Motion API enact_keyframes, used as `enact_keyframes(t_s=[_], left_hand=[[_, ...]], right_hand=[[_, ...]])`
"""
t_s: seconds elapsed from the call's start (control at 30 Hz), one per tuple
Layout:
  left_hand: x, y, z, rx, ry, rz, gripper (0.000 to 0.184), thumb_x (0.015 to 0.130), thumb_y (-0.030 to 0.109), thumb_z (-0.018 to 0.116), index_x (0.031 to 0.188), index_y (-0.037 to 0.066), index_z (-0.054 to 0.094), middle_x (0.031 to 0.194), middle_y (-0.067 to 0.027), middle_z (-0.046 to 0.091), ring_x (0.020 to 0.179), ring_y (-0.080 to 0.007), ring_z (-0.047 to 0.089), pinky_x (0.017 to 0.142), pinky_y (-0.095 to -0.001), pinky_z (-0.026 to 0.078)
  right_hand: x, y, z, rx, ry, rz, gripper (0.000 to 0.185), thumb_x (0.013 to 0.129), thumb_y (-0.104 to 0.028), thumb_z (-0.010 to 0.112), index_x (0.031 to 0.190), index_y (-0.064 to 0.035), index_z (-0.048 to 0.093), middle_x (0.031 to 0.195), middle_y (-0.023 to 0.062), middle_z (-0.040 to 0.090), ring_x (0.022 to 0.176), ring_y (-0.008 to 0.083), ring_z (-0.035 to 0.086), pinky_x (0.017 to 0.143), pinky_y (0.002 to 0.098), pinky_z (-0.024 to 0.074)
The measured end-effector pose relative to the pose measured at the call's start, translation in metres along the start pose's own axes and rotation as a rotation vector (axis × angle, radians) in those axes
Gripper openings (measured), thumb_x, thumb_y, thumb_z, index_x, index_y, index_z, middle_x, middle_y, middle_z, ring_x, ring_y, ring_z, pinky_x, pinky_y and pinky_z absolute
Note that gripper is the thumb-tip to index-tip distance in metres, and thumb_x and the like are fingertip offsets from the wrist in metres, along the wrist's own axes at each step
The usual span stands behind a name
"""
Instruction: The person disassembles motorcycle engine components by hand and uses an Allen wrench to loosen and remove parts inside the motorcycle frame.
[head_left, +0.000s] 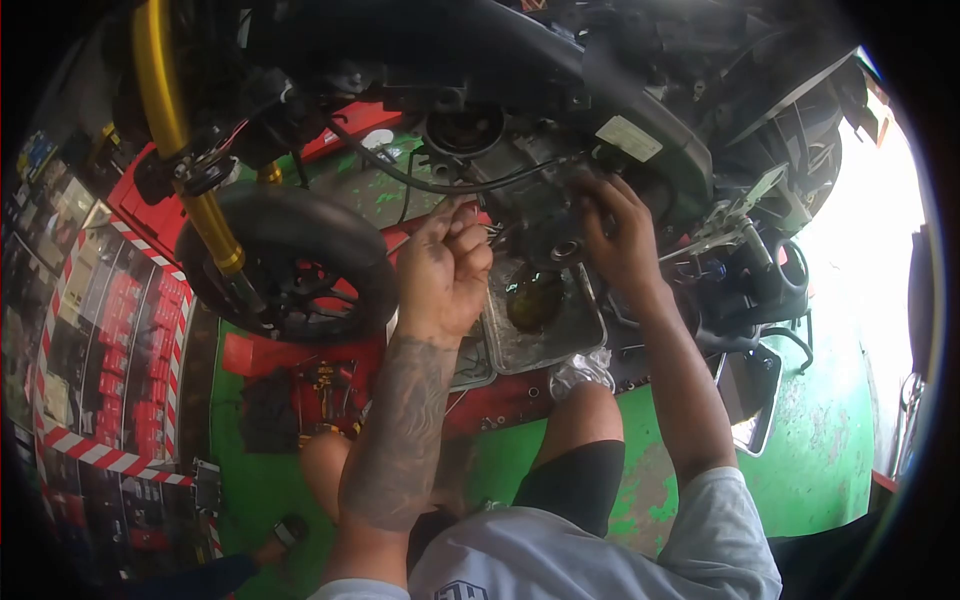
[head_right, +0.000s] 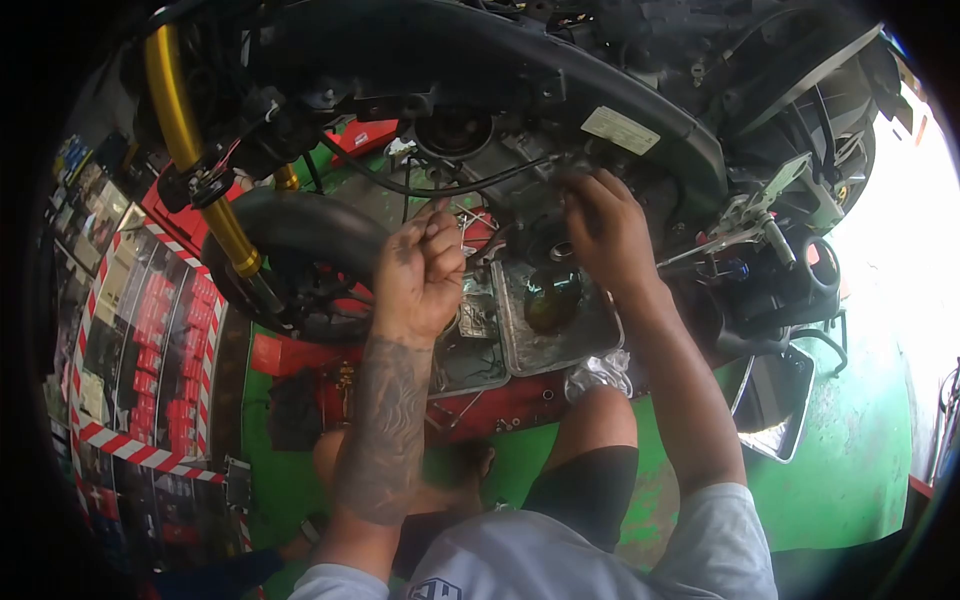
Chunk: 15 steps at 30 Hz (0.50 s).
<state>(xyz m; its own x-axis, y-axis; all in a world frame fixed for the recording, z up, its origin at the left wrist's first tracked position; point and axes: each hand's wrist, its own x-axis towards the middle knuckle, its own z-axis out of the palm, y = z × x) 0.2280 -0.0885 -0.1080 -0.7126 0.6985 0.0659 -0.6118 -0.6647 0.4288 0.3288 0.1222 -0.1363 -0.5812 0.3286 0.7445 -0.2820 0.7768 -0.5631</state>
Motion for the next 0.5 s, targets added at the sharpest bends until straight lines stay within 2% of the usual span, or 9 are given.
enact_keyframes(t_s=[0.07, 0.17, 0.2, 0.3, 0.33, 0.43, 0.5], left_hand=[[-0.003, 0.004, 0.003, -0.046, -0.079, -0.004, 0.026, 0.106, 0.007, 0.038, 0.124, 0.003, 0.056, 0.087, 0.0007, 0.044, 0.059, -0.0071, 0.033, 0.051, -0.0225, 0.030], [-0.013, 0.006, 0.020, 0.250, 0.011, 0.076, 0.026, 0.107, 0.009, 0.039, 0.126, 0.001, 0.054, 0.089, -0.0002, 0.049, 0.063, -0.0080, 0.038, 0.053, -0.0243, 0.033], [-0.010, 0.008, 0.007, 0.547, 0.045, 0.140, 0.024, 0.109, 0.011, 0.040, 0.126, 0.002, 0.053, 0.089, -0.0015, 0.054, 0.070, -0.0091, 0.047, 0.059, -0.0268, 0.041], [-0.003, 0.019, -0.059, 1.248, 0.215, 0.378, 0.031, 0.110, 0.015, 0.044, 0.139, 0.006, 0.050, 0.084, -0.0005, 0.055, 0.071, -0.0074, 0.046, 0.059, -0.0234, 0.037], [-0.005, 0.024, -0.068, 1.352, 0.193, 0.460, 0.026, 0.111, 0.017, 0.044, 0.130, 0.003, 0.055, 0.082, 0.0006, 0.055, 0.073, -0.0077, 0.050, 0.065, -0.0233, 0.040], [0.012, 0.041, -0.060, 1.598, 0.142, 0.582, 0.026, 0.111, 0.013, 0.045, 0.127, 0.001, 0.062, 0.093, -0.0014, 0.066, 0.079, -0.0099, 0.058, 0.077, -0.0284, 0.049], [0.026, 0.046, -0.041, 1.615, 0.185, 0.518, 0.026, 0.110, 0.013, 0.048, 0.123, 0.001, 0.066, 0.097, -0.0044, 0.071, 0.083, -0.0129, 0.063, 0.079, -0.0293, 0.050]], right_hand=[[-0.005, 0.018, 0.002, -0.068, 0.012, -0.007, 0.025, 0.093, -0.006, 0.062, 0.117, -0.0063, 0.069, 0.104, 0.0144, 0.065, 0.103, 0.0355, 0.063, 0.088, 0.0439, 0.0511], [-0.004, 0.027, 0.003, -0.126, 0.003, 0.019, 0.026, 0.092, -0.006, 0.064, 0.117, -0.0063, 0.069, 0.108, 0.0138, 0.065, 0.107, 0.0354, 0.061, 0.091, 0.0438, 0.0503], [-0.005, 0.026, 0.005, -0.136, -0.010, 0.034, 0.026, 0.091, -0.006, 0.064, 0.117, -0.0064, 0.069, 0.110, 0.0137, 0.065, 0.108, 0.0355, 0.060, 0.092, 0.0438, 0.0500], [0.001, 0.015, 0.008, -0.174, 0.087, -0.138, 0.030, 0.089, -0.006, 0.066, 0.119, -0.0059, 0.069, 0.112, 0.0143, 0.064, 0.109, 0.0360, 0.060, 0.093, 0.0439, 0.0499], [0.003, 0.013, 0.010, -0.171, 0.096, -0.154, 0.033, 0.089, -0.006, 0.066, 0.121, -0.0061, 0.068, 0.112, 0.0143, 0.064, 0.108, 0.0361, 0.059, 0.093, 0.0442, 0.0498], [0.014, 0.008, 0.017, -0.165, 0.100, -0.200, 0.041, 0.088, -0.008, 0.067, 0.129, -0.0063, 0.064, 0.113, 0.0147, 0.063, 0.108, 0.0364, 0.059, 0.093, 0.0451, 0.0493], [0.026, 0.005, 0.021, -0.164, 0.083, -0.219, 0.048, 0.088, -0.011, 0.068, 0.135, -0.0062, 0.060, 0.113, 0.0151, 0.063, 0.110, 0.0364, 0.058, 0.094, 0.0455, 0.0489]])
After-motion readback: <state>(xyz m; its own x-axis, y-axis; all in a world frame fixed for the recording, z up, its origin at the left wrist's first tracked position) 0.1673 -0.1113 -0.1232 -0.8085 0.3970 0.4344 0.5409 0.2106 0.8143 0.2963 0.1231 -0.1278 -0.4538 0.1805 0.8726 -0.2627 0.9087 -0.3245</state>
